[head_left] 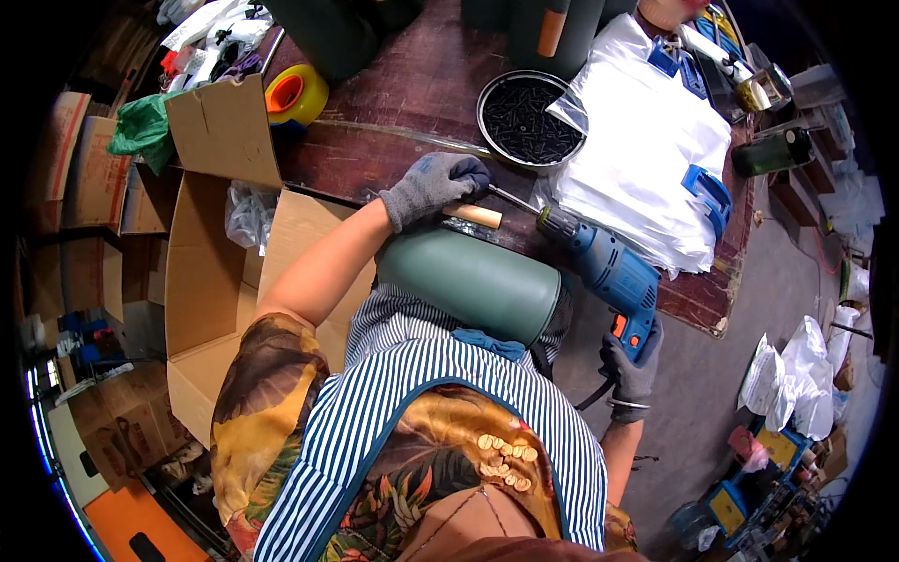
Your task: The person assembles thermoses by using a power drill to screw handles into the thermos bodies, then places each assembled thermos into a plastic bag and puts it in a cardboard box.
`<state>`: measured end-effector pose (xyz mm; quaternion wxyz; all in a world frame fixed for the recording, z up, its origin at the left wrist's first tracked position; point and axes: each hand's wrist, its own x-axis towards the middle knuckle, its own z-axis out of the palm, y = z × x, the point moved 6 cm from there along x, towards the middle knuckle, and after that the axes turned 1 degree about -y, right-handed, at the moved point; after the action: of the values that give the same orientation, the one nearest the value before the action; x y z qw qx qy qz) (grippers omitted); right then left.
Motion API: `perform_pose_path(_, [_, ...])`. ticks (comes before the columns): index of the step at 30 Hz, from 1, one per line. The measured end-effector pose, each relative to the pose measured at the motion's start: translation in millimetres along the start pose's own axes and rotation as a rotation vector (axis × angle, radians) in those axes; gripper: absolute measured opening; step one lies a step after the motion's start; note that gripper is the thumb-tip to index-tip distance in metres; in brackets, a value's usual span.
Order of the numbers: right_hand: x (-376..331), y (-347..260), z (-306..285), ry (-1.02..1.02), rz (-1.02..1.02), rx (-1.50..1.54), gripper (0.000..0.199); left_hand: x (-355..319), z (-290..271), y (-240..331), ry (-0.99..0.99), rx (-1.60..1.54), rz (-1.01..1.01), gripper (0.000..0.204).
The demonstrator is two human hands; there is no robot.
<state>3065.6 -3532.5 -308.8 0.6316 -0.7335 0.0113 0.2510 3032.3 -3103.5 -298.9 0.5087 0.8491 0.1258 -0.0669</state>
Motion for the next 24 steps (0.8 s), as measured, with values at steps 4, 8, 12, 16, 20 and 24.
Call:
perform_pose_path(4, [18, 20, -4, -0.146, 0.366, 0.560, 0.060, 0, -2, 7, 0.003, 0.097, 0.073, 0.026])
perform_pose_path(8, [23, 25, 8, -0.100, 0.372, 0.596, 0.062, -14, -8, 22, 0.311, 0.346, 0.246, 0.038])
perform_pose_path(12, [17, 24, -11, -0.230, 0.411, 0.685, 0.061, -36, -22, 24, 0.321, 0.160, 0.229, 0.050])
perform_pose_path(16, [13, 27, -61, -0.194, 0.525, 0.641, 0.061, -48, 0, 16, -0.012, 0.399, 0.346, 0.039])
perform_pose_path(20, [17, 19, -76, -0.184, 0.598, 0.597, 0.060, -46, 0, 10, -0.033, 0.351, 0.302, 0.039])
perform_pose_path(24, [20, 11, -75, -0.192, 0.605, 0.551, 0.060, -45, 0, 5, -0.048, 0.355, 0.310, 0.041])
